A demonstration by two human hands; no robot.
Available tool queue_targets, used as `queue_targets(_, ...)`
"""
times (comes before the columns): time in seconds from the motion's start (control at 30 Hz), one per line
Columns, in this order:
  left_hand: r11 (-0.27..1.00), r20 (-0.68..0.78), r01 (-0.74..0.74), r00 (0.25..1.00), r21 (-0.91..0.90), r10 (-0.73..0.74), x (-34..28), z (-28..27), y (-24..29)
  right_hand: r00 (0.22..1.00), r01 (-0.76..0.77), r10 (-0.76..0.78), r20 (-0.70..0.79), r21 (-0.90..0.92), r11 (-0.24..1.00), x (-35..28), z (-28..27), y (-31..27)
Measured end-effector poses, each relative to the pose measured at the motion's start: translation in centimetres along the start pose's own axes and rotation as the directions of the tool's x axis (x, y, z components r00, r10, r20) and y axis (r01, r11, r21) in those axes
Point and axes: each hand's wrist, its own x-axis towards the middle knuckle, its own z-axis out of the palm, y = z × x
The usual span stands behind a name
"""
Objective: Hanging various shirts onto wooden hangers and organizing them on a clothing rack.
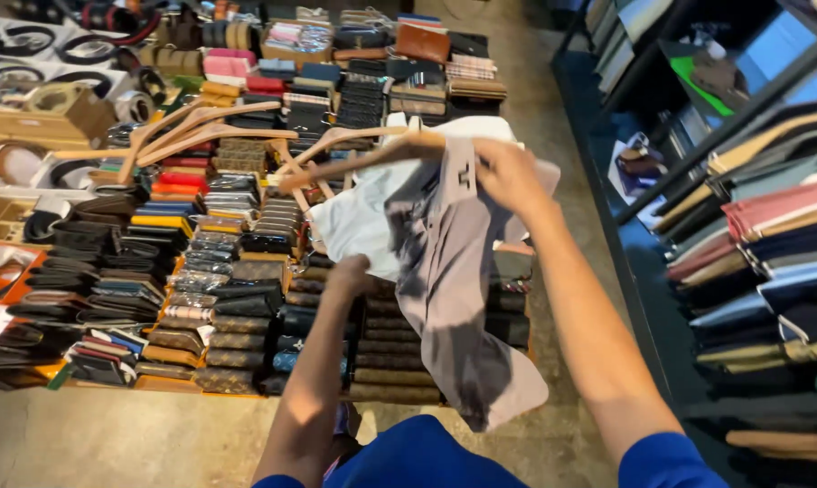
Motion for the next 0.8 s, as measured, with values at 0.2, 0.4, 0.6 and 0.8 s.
queue_targets(0.2,0.717,-0.459,-0.668,0.710,-0.199,0.534,0.7,-1.8,3.3,0.989,-0.117,0.119,0.089,-0.024,0.993,0.3,1.8,-0.7)
queue_targets(0.4,0.599,-0.292,-0.560,0.822,-0.572,0.489,2.2,0.3,8.5,0.997,-0.059,0.057,0.052,0.028,0.998,0.6,0.4,-1.3)
queue_targets(0.6,0.565,-0.148,-0.468,0.842,-0.679,0.520,2.9,-3.7,6.3,0.995,-0.097,0.097,0.023,-0.011,0.995,-4.2,-1.4,4.1)
queue_targets(0.8,0.148,-0.177,-0.327,0.778,-0.933,0.602,-0.3,-6.9,6.6,0.979,-0.201,0.202,0.007,0.146,0.969,-9.8,-1.1,9.3)
